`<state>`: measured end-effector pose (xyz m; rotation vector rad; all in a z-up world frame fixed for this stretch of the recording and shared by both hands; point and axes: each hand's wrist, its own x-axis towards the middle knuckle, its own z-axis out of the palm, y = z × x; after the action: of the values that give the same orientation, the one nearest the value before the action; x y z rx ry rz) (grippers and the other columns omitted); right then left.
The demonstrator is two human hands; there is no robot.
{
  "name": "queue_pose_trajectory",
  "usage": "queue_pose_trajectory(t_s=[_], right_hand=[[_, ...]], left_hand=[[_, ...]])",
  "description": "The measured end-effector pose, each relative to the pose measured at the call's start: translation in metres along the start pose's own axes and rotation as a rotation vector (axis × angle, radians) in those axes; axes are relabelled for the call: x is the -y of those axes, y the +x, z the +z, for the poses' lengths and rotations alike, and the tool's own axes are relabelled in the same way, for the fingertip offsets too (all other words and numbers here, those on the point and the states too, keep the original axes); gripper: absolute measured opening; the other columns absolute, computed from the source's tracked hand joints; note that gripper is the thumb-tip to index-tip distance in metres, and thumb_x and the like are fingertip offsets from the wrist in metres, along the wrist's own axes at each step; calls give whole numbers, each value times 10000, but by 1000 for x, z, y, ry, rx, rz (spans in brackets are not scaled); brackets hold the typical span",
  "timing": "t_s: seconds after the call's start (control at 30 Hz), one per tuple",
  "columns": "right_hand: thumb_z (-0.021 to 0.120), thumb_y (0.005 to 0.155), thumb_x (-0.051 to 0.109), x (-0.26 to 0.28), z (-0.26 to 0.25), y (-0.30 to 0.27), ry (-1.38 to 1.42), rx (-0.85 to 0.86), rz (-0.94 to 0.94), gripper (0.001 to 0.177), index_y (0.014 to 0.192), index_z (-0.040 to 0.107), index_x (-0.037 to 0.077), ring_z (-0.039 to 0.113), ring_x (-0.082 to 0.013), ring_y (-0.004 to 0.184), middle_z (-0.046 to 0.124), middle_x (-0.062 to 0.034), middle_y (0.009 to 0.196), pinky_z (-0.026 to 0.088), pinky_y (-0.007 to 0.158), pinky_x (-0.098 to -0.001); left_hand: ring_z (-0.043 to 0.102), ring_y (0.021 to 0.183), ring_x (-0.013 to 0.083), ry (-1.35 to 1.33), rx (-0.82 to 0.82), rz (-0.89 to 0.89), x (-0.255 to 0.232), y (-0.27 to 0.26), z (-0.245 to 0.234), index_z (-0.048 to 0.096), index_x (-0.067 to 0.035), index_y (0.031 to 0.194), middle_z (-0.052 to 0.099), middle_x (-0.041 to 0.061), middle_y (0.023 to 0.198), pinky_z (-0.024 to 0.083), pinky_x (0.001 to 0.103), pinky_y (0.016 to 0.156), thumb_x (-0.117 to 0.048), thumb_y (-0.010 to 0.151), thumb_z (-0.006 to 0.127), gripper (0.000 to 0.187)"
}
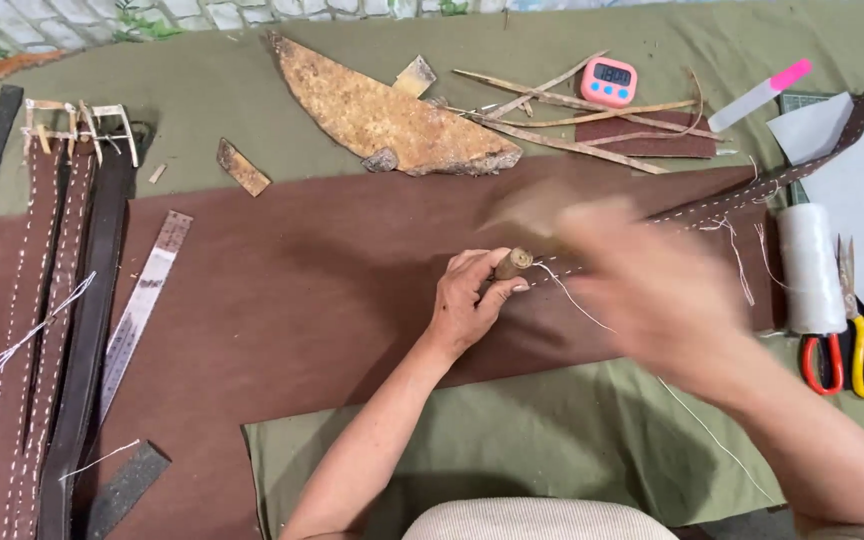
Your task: Hand-stitching a leather belt using an awl, thread, and a wooden mallet on a workshop table.
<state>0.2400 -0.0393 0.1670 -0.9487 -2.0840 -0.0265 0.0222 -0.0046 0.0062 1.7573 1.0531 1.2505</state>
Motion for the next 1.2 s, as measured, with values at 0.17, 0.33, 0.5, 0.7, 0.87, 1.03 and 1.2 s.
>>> queue_pose_trajectory(t_s=[0.17, 0.33, 0.5, 0.7, 0.87, 1.03, 1.2], right_hand=[[740, 900, 184, 17, 4, -4, -25, 397, 427, 656, 1517, 519, 174, 655, -199, 1236, 612, -82, 1500, 448, 1100, -306], [701, 993, 98, -39, -8, -121, -198, 64, 645, 611, 1565, 499, 28, 569, -275, 1364, 565, -174, 1537, 432, 1132, -374], [727, 1012, 185, -85, -18, -218, -599, 68, 802, 629, 1610, 560, 83, 606, -490, 1025, 678, -291, 1217, 500, 923, -542], [744, 975, 132, -10, 19, -91, -34, -70, 650, 346, 1321, 748, 149, 694, -294, 1028, 734, -92, 1067, 554, 939, -418], [554, 943, 614, 49, 58, -24, -117, 323, 513, 555, 1447, 561, 383, 731, -297, 813, 626, -14, 1151, 626, 702, -457], [660, 965, 377, 32, 68, -61, -145, 173, 450, 220, 1155, 712, 278, 714, -199, 651, 591, 64, 836, 611, 580, -321], [743, 893, 334, 28, 64, -97, 111, 220, 774, 220, 1096, 751, 250, 718, -220, 666, 646, 1, 804, 571, 528, -348]], left_hand=[[700, 1049, 298, 49, -39, 137, 17, -8, 9, 686, -86, 1194, 757, 55, 1095, 499, 435, 953, -350, 974, 680, 344], [684, 1029, 240, 52, -4, 2, 8, 2, 3, 704, -160, 1122, 753, -6, 1045, 465, 396, 995, -319, 905, 698, 270], [688, 1070, 256, 71, -5, -3, 15, -4, 8, 703, -122, 1171, 761, 19, 1093, 484, 413, 1008, -328, 892, 745, 349], [719, 1008, 327, -9, -109, 154, 8, -6, 13, 737, -72, 1138, 765, 80, 986, 516, 463, 985, -245, 854, 838, 348], [707, 992, 318, 68, -51, 200, 16, -15, 16, 711, -118, 975, 736, 44, 915, 509, 439, 955, -178, 886, 798, 138], [674, 1089, 355, 386, 46, 95, -16, -13, -14, 724, -153, 1126, 735, 60, 1121, 521, 526, 916, -263, 847, 824, 316], [648, 1013, 303, 752, 149, -303, 14, -15, -20, 717, -217, 1113, 656, 30, 1021, 534, 467, 859, -410, 869, 774, 316]])
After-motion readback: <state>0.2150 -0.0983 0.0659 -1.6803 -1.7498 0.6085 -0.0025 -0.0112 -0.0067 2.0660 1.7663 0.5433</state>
